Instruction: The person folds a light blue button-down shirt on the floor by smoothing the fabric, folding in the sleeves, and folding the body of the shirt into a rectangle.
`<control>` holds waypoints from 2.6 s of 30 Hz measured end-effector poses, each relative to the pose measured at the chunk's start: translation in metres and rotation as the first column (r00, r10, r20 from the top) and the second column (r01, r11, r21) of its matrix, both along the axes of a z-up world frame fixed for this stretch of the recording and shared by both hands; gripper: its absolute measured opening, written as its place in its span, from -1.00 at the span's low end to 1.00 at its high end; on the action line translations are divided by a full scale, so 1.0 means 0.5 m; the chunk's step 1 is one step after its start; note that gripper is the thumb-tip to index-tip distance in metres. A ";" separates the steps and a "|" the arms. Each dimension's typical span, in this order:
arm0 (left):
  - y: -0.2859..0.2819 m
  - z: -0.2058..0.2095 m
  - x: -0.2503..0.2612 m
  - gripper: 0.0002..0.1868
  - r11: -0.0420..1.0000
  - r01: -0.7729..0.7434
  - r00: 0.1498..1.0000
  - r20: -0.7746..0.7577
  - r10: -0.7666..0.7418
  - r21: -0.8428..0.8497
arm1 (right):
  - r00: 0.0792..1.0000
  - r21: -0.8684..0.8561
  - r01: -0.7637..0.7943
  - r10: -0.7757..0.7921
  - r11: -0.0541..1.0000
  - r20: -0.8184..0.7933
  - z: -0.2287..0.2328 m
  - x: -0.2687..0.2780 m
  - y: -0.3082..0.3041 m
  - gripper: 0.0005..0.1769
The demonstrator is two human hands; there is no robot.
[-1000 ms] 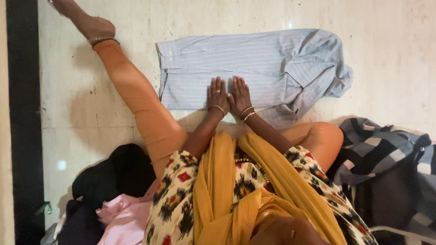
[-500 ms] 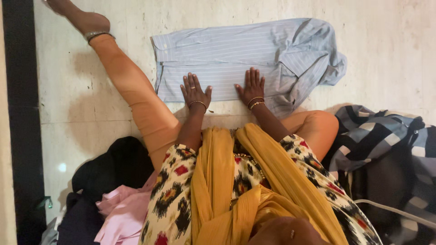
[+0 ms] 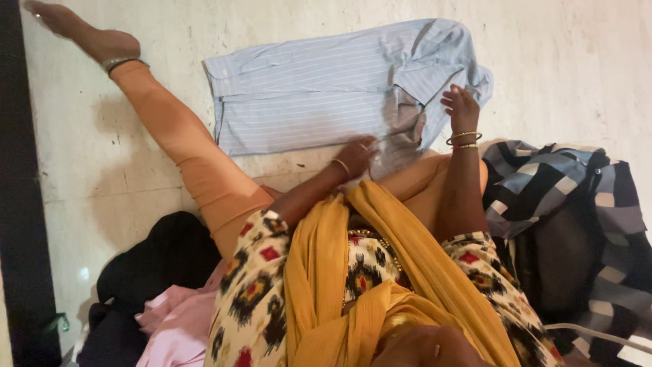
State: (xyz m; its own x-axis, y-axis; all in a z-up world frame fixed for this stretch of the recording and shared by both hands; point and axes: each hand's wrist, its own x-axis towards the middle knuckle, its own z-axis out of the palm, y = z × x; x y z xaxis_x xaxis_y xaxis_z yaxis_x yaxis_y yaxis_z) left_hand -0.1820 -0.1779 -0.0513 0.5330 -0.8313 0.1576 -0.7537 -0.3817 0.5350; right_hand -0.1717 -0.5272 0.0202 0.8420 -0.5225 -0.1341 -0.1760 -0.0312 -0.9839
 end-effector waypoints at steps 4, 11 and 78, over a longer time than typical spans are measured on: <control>-0.104 -0.011 -0.029 -0.75 0.971 0.201 0.978 0.032 -0.207 0.129 | 0.996 -0.005 0.005 -0.005 1.000 -0.084 -0.037 0.004 0.012 -0.64; -0.136 0.039 -0.035 -0.73 0.966 0.048 0.999 0.009 -0.052 0.254 | 0.977 -0.142 0.209 -0.203 0.967 0.058 -0.065 0.036 -0.026 -0.69; -0.063 0.749 0.157 -0.69 0.501 -0.280 0.754 -0.511 -0.413 -0.819 | 0.205 0.096 -0.941 0.771 0.325 -0.603 -0.086 0.079 0.122 -0.67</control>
